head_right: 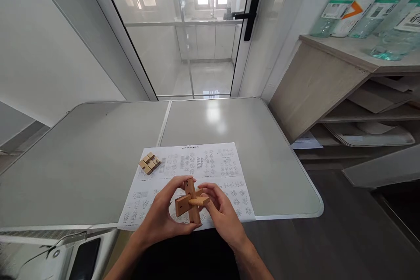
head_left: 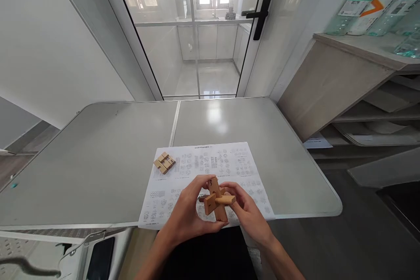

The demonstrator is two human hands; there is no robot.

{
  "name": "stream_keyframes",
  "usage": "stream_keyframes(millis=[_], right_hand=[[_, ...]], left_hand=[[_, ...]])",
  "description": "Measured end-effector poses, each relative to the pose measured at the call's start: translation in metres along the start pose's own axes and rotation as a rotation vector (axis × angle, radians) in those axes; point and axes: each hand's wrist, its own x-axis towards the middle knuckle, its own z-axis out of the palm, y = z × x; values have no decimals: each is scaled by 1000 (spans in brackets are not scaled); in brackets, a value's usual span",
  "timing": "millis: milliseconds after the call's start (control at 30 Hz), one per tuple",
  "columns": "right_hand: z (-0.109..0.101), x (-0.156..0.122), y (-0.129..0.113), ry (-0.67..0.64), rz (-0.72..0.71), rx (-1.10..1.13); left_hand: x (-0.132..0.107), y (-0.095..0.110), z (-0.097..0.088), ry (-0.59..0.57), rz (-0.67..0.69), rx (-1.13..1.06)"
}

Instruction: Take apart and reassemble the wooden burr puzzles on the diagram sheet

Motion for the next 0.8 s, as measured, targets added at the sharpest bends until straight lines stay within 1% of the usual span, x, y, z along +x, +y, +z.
stream_keyframes(millis=[67, 100, 133, 233, 333, 433, 633, 800], right_hand=[[-7, -1, -1, 106, -91, -175], [-10, -2, -3, 140, -144, -261], [-12, -4, -4, 147, -198, -345], [-14, -6, -8, 65, -355, -571], [-12, -6, -11, 4, -447, -657], [-12, -5, -11, -33, -437, -647], [-19, -4, -11, -167, -375, -589], [-17, -3, -10, -169, -410, -585]], left_hand=[[0, -3, 0, 3, -13, 38], [0, -4, 0, 7, -18, 62], [0, -6, 0, 10, -20, 89], [1, -11, -1, 9, -5, 154], [1, -12, -2, -30, 3, 167], [0, -11, -4, -71, -3, 169], [-2, -9, -12, -106, -16, 154], [-2, -7, -17, -116, -3, 150]])
